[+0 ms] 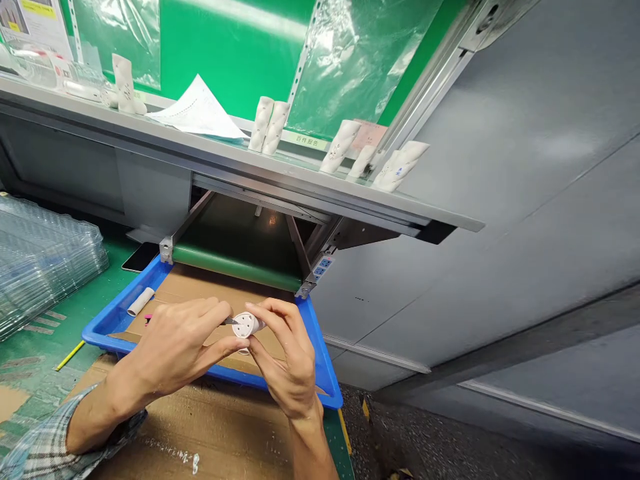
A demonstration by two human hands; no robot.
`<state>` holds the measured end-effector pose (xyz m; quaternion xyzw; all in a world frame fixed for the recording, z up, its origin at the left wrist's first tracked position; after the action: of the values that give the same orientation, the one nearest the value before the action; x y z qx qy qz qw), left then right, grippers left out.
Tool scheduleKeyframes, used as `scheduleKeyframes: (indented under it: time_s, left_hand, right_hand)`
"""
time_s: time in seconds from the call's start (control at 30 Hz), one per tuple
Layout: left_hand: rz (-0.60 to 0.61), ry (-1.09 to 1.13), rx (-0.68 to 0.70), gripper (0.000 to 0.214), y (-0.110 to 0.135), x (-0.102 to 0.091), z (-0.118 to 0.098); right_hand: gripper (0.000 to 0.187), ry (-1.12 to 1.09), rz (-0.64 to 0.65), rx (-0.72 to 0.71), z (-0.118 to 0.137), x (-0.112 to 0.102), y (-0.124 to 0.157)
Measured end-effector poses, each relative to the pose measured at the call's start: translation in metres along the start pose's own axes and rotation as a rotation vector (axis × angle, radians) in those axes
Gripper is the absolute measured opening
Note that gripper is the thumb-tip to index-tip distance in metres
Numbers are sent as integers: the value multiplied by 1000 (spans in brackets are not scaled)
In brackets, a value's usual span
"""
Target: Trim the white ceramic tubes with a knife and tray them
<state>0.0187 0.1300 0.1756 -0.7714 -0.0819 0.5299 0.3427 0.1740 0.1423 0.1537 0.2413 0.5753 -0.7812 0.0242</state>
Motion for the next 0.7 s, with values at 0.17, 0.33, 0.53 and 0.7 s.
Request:
scheduleKeyframes:
  time_s: [0.17, 0.33, 0.53, 0.7]
  left_hand:
    - [42, -3, -14, 60, 1, 5, -1]
    - [82, 7, -36, 57, 2, 10, -1]
    - [44, 28, -28, 56, 3, 7, -4]
    - [13, 15, -27, 55, 5, 4, -9]
  right_hand:
    - [34, 58, -74, -43, 7, -2, -2]
    - [30, 142, -150, -64, 12, -5, 0]
    - [26, 227, -244, -92, 17, -6, 5]
    - [23, 255, -302, -118, 21, -7, 12]
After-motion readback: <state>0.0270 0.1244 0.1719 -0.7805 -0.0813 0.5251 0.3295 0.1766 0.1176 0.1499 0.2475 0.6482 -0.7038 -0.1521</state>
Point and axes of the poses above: each hand's wrist, its own y-axis away from the middle knuckle, its own x-axis out of the palm, z = x × y, the point moved 9 cm from there along -y, towards the middle knuckle, and after that the axes turned 12 degrees about -x, right-handed, at the moved point
